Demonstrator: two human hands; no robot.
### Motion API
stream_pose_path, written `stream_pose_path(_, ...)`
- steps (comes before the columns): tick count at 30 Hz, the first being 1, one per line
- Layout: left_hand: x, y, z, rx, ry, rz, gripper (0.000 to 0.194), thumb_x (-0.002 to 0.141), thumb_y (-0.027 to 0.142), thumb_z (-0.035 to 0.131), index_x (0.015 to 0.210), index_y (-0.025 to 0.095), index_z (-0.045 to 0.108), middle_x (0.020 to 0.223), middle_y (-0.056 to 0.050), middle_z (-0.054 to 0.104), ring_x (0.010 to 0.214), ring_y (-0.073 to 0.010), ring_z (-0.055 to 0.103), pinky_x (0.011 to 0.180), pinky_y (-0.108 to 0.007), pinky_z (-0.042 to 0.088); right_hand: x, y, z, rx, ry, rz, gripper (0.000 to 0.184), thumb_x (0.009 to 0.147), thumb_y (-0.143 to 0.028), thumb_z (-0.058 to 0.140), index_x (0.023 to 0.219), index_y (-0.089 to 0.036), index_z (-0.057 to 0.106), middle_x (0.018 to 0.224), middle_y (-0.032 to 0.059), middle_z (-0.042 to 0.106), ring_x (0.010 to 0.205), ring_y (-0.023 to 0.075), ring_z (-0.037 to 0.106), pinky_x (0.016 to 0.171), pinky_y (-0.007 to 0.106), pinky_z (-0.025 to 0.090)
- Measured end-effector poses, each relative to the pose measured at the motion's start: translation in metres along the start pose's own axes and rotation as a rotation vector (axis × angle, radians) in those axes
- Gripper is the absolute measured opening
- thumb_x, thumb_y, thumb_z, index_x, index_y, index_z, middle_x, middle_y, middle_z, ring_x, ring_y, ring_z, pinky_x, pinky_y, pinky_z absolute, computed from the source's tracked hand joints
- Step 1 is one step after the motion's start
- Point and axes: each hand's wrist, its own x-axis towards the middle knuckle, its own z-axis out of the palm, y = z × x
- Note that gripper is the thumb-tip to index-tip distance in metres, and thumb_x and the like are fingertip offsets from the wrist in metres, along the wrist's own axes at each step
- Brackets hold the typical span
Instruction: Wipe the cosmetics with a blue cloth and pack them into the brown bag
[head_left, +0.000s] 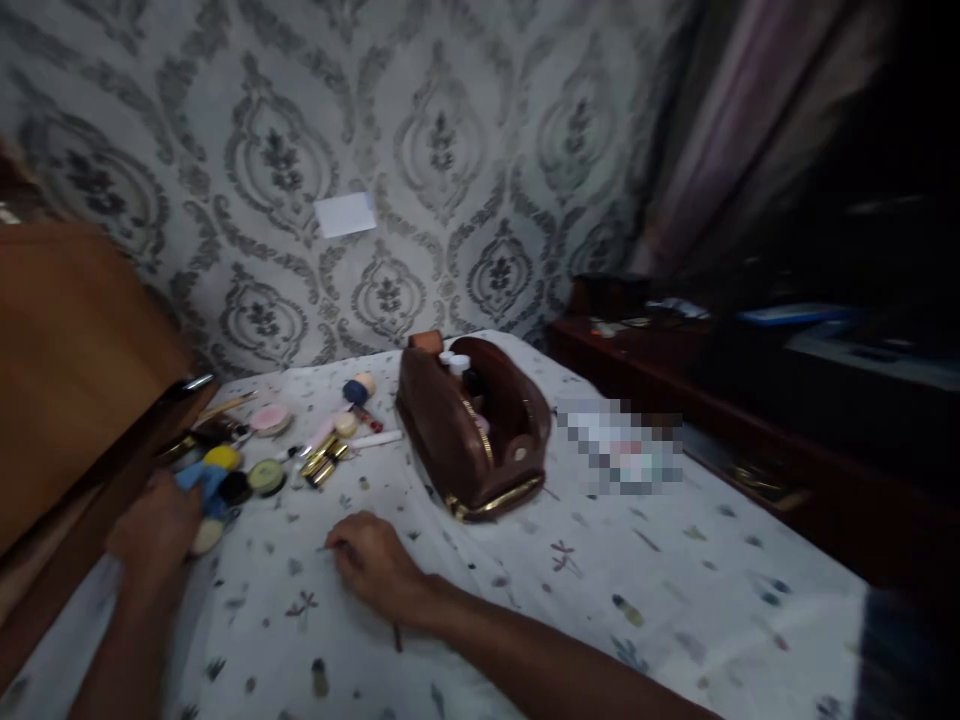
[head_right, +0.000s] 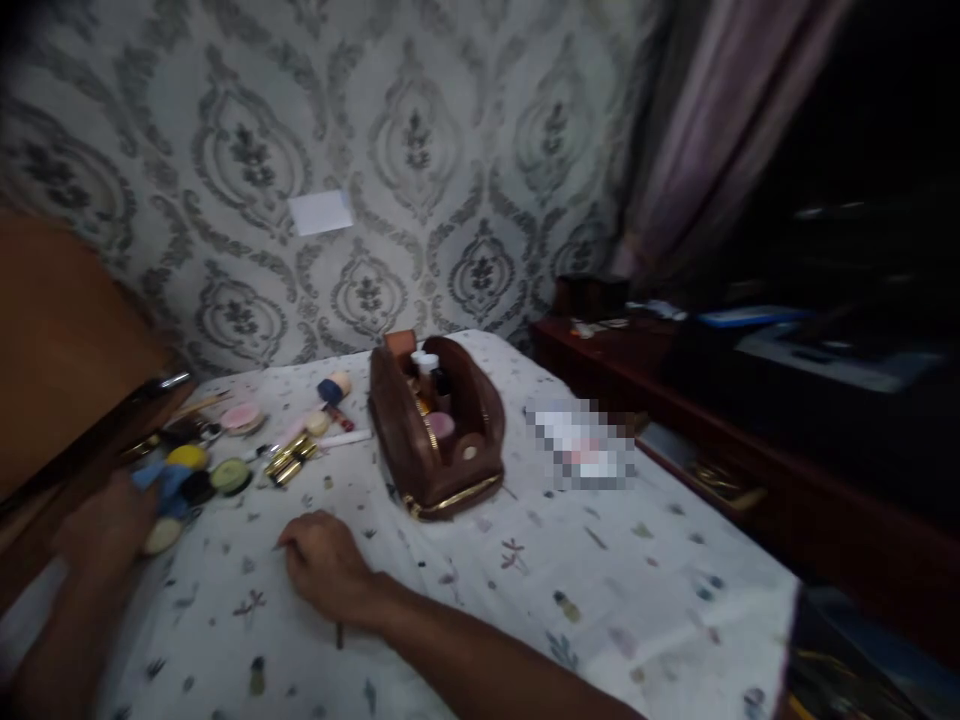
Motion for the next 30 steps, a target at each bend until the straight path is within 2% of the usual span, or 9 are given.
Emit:
stream_pose_path(1, -0.002, 0.004, -0.002, 0.069, 0.023, -0.084, 0.036, 0.089, 0.045, 0.034, 0.098, 0.017, 0.055, 0.088, -0.018, 0.068, 0.088, -0.0448, 0.066, 0.067, -0.062, 0.05, 0.0, 0.001, 0.0, 0.014, 0.013, 0.0, 0.026, 0.078, -0.005, 0.055, 0.094, -0.016, 0.072, 0.094, 0.0079, 0.075, 0.094, 0.0206, 0.068, 0.088, 0.03, 0.051)
stream_pose_path(3, -0.001, 0.007, -0.001, 0.134, 0.037, -0.109, 0.033, 0.088, 0.038, 0.041, 0.101, 0.012, 0.057, 0.106, -0.024, 0.067, 0.104, -0.0429, 0.063, 0.077, -0.053, 0.052, 0.0, 0.002, -0.001, 0.041, 0.032, -0.015, 0.027, 0.079, -0.004, 0.053, 0.094, -0.017, 0.071, 0.093, 0.0071, 0.074, 0.092, 0.0204, 0.067, 0.087, 0.032, 0.051)
stream_pose_path(5, 0.003, 0.002, 0.005, 0.162, 0.028, -0.089, 0.03, 0.088, 0.033, 0.045, 0.103, 0.012, 0.06, 0.114, -0.022, 0.067, 0.108, -0.036, 0.064, 0.084, -0.043, 0.051, 0.001, 0.002, -0.002, 0.063, 0.041, -0.046, 0.027, 0.079, -0.003, 0.051, 0.092, -0.018, 0.07, 0.091, 0.0067, 0.073, 0.088, 0.0202, 0.066, 0.084, 0.033, 0.052)
stream_pose_path(7, 0.007, -0.007, 0.01, 0.172, 0.016, -0.095, 0.029, 0.09, 0.031, 0.046, 0.106, 0.013, 0.062, 0.109, -0.02, 0.07, 0.103, -0.0324, 0.066, 0.082, -0.038, 0.052, 0.002, 0.002, -0.003, 0.076, 0.025, -0.073, 0.027, 0.079, -0.002, 0.051, 0.092, -0.019, 0.068, 0.089, 0.006, 0.071, 0.085, 0.0198, 0.065, 0.081, 0.032, 0.052)
stream_pose_path(9, 0.007, -0.013, 0.011, 0.172, 0.021, -0.107, 0.031, 0.091, 0.032, 0.047, 0.11, 0.014, 0.062, 0.109, -0.02, 0.071, 0.103, -0.0328, 0.067, 0.082, -0.038, 0.052, 0.002, 0.0, -0.004, 0.077, 0.01, -0.084, 0.026, 0.08, -0.003, 0.05, 0.092, -0.019, 0.067, 0.088, 0.0059, 0.071, 0.084, 0.0199, 0.064, 0.08, 0.032, 0.052)
stream_pose_path(14, 0.002, -0.013, 0.008, 0.157, 0.079, -0.199, 0.044, 0.092, 0.036, 0.048, 0.125, 0.009, 0.057, 0.112, -0.026, 0.068, 0.106, -0.0402, 0.065, 0.084, -0.049, 0.05, 0.001, -0.003, -0.007, 0.059, -0.02, -0.077, 0.023, 0.084, -0.006, 0.049, 0.093, -0.018, 0.067, 0.089, 0.0064, 0.07, 0.085, 0.0206, 0.064, 0.078, 0.033, 0.052)
stream_pose_path(22, 0.002, 0.004, 0.027, 0.059, 0.13, -0.281, 0.043, 0.095, 0.035, 0.045, 0.128, 0.011, 0.056, 0.135, -0.026, 0.054, 0.123, -0.039, 0.053, 0.091, -0.048, 0.048, 0.002, -0.005, -0.007, 0.043, -0.037, -0.054, 0.023, 0.084, -0.007, 0.049, 0.091, -0.019, 0.067, 0.089, 0.0058, 0.07, 0.085, 0.0201, 0.065, 0.078, 0.033, 0.052)
stream_pose_path(26, 0.007, -0.006, 0.022, -0.007, 0.104, -0.294, 0.047, 0.096, 0.042, 0.042, 0.13, 0.013, 0.056, 0.125, -0.025, 0.062, 0.114, -0.0376, 0.061, 0.086, -0.046, 0.049, 0.0, -0.009, -0.008, 0.05, -0.041, -0.1, 0.023, 0.085, -0.006, 0.049, 0.092, -0.019, 0.066, 0.09, 0.0062, 0.069, 0.085, 0.0197, 0.064, 0.077, 0.032, 0.052)
stream_pose_path(30, 0.011, -0.018, 0.017, -0.06, 0.049, -0.298, 0.048, 0.097, 0.043, 0.039, 0.125, 0.012, 0.06, 0.113, -0.024, 0.069, 0.106, -0.0376, 0.066, 0.081, -0.043, 0.049, 0.001, -0.024, -0.007, -0.013, -0.095, -0.272, 0.022, 0.088, -0.007, 0.047, 0.094, -0.018, 0.065, 0.088, 0.0079, 0.067, 0.088, 0.0219, 0.061, 0.078, 0.034, 0.052)
